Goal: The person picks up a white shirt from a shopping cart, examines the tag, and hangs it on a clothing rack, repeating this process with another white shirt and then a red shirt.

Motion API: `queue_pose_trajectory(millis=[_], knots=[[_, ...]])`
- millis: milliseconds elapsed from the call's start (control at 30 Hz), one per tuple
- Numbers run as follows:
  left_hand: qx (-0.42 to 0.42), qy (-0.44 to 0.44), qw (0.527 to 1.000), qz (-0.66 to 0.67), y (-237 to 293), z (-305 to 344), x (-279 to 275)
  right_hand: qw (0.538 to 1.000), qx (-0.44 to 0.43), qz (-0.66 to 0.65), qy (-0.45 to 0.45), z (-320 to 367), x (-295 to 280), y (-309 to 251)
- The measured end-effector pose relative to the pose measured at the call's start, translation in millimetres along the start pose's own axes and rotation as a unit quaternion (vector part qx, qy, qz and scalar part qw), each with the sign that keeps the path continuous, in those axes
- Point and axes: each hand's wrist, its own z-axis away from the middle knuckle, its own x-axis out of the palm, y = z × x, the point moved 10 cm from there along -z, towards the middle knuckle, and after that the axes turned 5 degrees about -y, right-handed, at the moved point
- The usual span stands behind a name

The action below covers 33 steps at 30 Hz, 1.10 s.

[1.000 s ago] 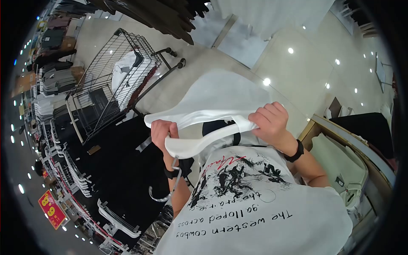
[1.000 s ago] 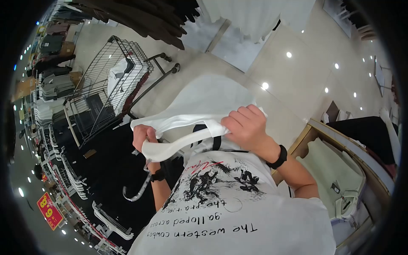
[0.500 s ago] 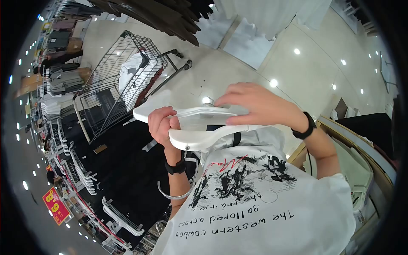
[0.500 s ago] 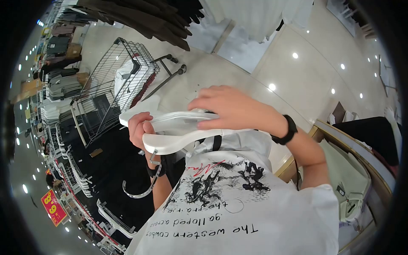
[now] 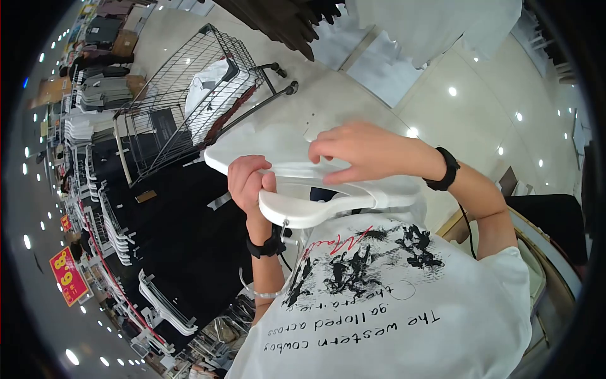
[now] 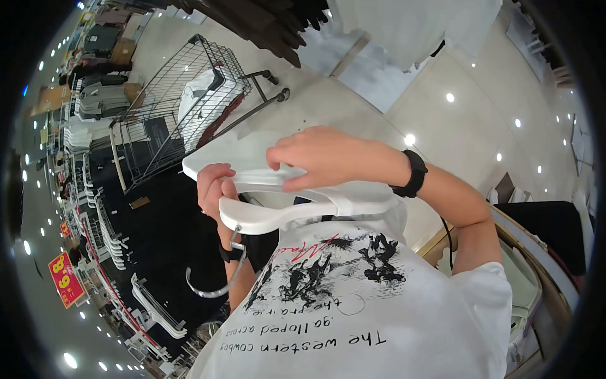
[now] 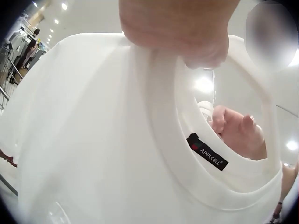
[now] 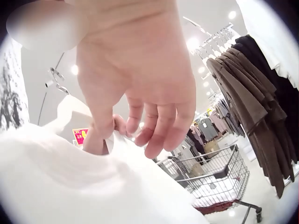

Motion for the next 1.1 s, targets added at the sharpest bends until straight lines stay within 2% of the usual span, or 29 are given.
queue_pose_trajectory(millis=[67, 167, 267, 300, 400, 567, 633, 700, 767, 900, 1100], knots=[[-0.017, -0.02, 1.0, -0.009, -6.6, 0.4, 5.1, 0.996, 0.031, -0.06, -0.066, 1.4, 6.9, -5.6], [-0.059, -0.003, 0.995, -0.077, -22.9, -0.8, 4.6, 0.99, 0.092, -0.064, -0.091, 16.9, 6.2, -10.9], [-0.101, 0.002, 0.991, -0.093, -35.1, -6.3, 3.5, 0.992, 0.055, 0.099, 0.063, 31.6, 2.5, -10.1], [-0.114, 0.001, 0.989, -0.097, -41.3, -5.0, 3.9, 0.987, 0.121, 0.074, 0.076, 33.2, 1.4, 5.7], [-0.145, -0.016, 0.983, -0.109, -47.2, -13.2, 8.6, 0.977, 0.153, 0.066, 0.134, 29.1, -3.7, 23.5], [-0.15, -0.016, 0.983, -0.104, -47.4, -21.5, 6.3, 0.97, 0.185, 0.052, 0.146, 23.9, -3.5, 26.8], [-0.155, 0.102, 0.981, -0.052, -28.2, -18.9, -6.9, 0.964, 0.209, 0.034, 0.159, 27.7, -3.4, 30.4], [-0.12, 0.169, 0.976, -0.064, -19.3, -2.0, -12.8, 0.954, 0.232, 0.014, 0.188, 35.9, -8.7, 36.3], [-0.077, 0.065, 0.993, -0.063, -19.7, 29.9, 13.1, 0.95, 0.242, 0.009, 0.199, 43.9, -11.7, 39.5], [0.008, -0.094, 0.995, -0.033, 10.0, 34.1, 67.3, 0.941, 0.27, -0.041, 0.199, 51.4, -17.4, 37.9], [0.001, -0.064, 0.996, -0.055, 7.3, 41.7, 68.7, 0.941, 0.257, -0.04, 0.217, 55.0, -20.2, 42.3]])
